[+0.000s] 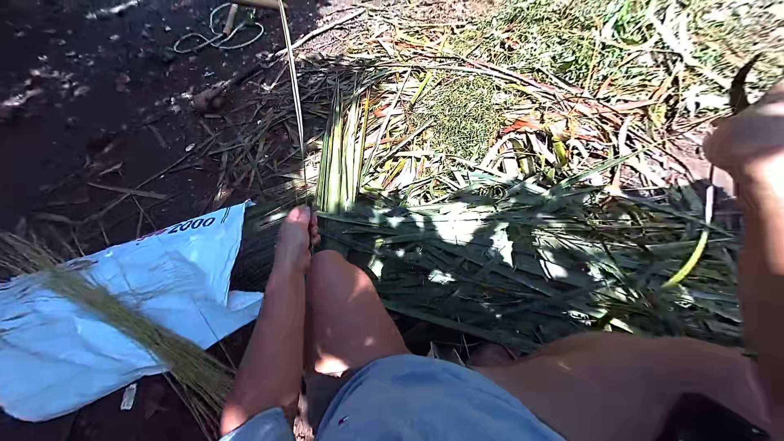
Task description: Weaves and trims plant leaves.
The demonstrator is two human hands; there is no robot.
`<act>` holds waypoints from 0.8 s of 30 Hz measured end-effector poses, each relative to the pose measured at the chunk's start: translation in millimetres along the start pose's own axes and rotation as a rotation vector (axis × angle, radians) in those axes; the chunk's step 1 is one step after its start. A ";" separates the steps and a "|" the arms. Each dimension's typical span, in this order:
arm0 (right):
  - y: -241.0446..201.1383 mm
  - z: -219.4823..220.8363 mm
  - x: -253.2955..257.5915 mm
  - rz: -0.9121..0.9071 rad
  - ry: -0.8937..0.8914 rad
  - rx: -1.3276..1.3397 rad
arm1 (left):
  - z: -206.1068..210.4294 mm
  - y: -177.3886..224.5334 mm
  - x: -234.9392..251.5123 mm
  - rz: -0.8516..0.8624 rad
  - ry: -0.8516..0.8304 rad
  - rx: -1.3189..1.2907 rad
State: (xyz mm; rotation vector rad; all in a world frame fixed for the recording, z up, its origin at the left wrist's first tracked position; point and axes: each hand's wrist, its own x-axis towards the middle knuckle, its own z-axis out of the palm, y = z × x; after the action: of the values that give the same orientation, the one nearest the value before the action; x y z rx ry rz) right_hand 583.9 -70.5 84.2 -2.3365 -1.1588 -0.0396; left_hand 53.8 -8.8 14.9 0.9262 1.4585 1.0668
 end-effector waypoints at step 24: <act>-177.6 107.4 -180.8 -0.576 -0.977 0.652 | 54.7 6.2 -75.9 0.198 -0.537 0.286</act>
State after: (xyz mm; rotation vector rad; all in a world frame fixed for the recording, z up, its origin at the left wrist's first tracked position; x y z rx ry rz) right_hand 315.1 -65.1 25.0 -1.3391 -1.8728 1.1849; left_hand 118.9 -71.2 41.0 1.4572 1.0952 0.6755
